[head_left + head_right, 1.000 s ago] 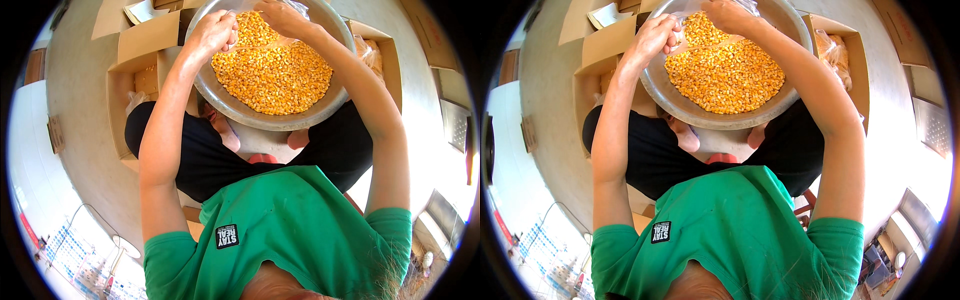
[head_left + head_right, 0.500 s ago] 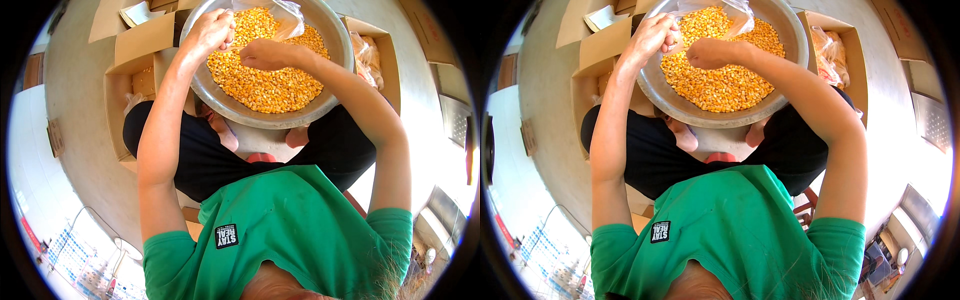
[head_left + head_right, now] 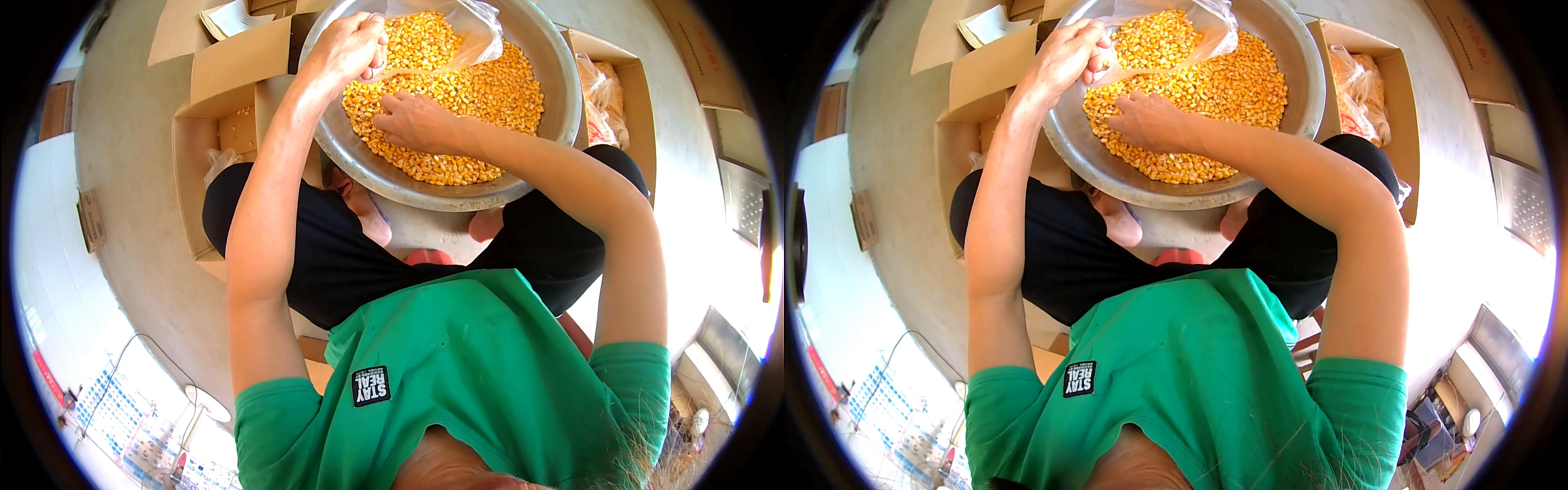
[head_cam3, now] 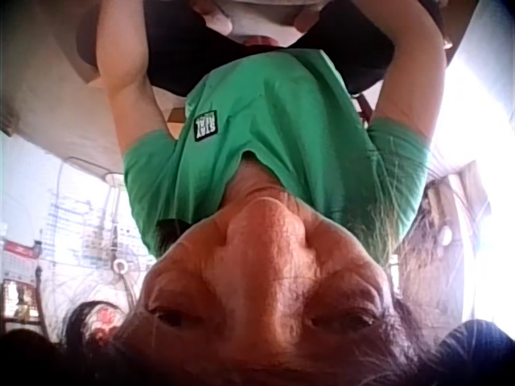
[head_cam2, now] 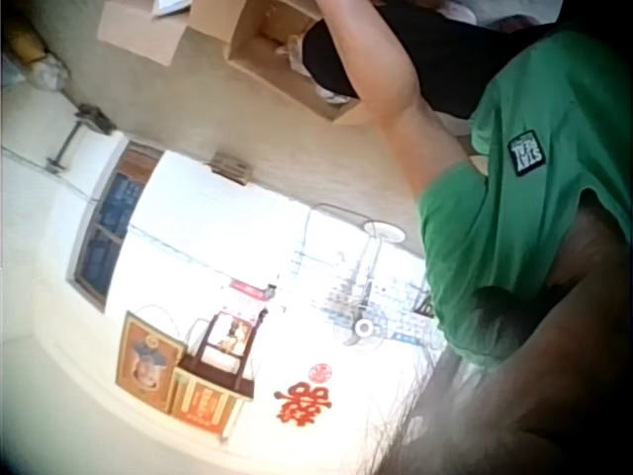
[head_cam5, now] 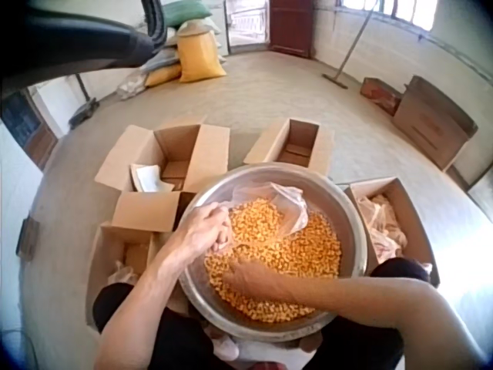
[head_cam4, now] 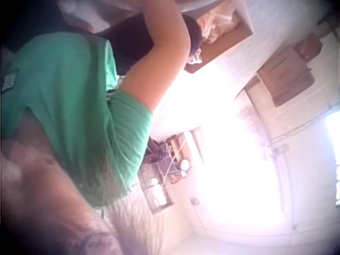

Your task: The person scoops yellow grains from a large metal bowl into a clear plastic bag using their hands. They then tie the bag and place it into a cardboard box. The person repeats this process with a second bag.

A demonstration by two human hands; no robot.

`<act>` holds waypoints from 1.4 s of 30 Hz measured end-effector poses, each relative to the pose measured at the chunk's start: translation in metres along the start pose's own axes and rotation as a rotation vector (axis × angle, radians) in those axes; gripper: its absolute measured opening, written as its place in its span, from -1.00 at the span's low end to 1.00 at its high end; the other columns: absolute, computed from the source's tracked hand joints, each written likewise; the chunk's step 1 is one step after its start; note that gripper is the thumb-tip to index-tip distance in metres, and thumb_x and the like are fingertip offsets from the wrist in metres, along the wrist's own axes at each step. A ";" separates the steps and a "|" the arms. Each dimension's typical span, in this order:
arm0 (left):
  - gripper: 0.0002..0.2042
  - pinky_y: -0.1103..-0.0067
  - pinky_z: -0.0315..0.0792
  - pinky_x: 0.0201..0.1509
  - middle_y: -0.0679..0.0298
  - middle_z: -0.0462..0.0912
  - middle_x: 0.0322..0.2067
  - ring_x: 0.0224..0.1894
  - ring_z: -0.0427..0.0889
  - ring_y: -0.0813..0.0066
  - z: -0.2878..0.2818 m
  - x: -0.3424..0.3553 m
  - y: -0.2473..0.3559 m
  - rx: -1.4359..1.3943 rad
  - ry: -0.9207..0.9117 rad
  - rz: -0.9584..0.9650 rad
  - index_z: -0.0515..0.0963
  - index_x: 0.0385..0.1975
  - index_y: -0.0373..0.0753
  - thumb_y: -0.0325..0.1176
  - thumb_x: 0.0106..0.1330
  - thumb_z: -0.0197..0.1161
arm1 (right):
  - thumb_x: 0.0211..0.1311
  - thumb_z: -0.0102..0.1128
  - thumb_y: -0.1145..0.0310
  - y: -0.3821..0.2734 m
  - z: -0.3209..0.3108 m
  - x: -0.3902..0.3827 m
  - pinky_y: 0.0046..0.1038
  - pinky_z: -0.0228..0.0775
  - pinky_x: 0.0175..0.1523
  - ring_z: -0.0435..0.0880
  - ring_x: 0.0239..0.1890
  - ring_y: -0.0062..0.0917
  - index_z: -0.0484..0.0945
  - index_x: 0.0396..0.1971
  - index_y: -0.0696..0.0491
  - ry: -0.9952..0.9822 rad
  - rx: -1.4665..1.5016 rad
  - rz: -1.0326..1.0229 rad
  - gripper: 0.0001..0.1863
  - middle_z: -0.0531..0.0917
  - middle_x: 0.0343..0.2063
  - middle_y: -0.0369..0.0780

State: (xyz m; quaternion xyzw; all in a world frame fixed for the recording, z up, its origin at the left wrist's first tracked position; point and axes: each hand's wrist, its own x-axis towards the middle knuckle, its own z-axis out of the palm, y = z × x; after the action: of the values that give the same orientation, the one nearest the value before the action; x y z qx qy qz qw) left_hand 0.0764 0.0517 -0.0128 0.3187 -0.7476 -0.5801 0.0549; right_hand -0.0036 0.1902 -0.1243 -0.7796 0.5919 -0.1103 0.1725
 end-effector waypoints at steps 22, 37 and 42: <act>-0.66 0.62 0.27 -0.58 0.30 0.41 -0.68 -0.68 0.33 0.59 0.002 0.001 -0.002 -0.001 -0.004 -0.003 0.39 -0.35 -0.35 -0.19 0.51 -0.16 | 0.27 0.02 0.24 -0.010 -0.020 -0.073 -0.18 0.45 -0.24 0.62 -0.32 -0.22 0.42 -0.33 0.09 -0.172 0.073 0.082 -0.80 0.49 -0.35 -0.12; -0.66 0.68 0.31 -0.55 0.36 0.45 -0.67 -0.65 0.40 0.66 0.000 0.008 -0.010 0.006 -0.019 -0.006 0.48 -0.35 -0.30 -0.15 0.47 -0.08 | 0.28 0.01 0.19 -0.010 -0.027 -0.070 -0.02 0.40 -0.28 0.60 -0.43 0.00 0.44 -0.33 0.13 -0.288 0.249 0.222 -0.73 0.58 -0.56 0.05; -0.68 0.62 0.25 -0.59 0.31 0.40 -0.70 -0.68 0.32 0.61 0.003 0.002 -0.003 0.003 -0.018 -0.001 0.38 -0.37 -0.33 -0.21 0.50 -0.17 | 0.25 0.02 0.23 0.001 -0.023 -0.067 -0.04 0.40 -0.22 0.60 -0.37 0.00 0.45 -0.32 0.15 -0.288 0.271 0.202 -0.75 0.59 -0.52 0.07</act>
State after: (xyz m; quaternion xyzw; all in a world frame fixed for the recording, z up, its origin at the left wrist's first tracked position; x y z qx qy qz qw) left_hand 0.0741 0.0530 -0.0170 0.3138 -0.7487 -0.5820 0.0476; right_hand -0.0311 0.2514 -0.1017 -0.6935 0.6161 -0.0585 0.3689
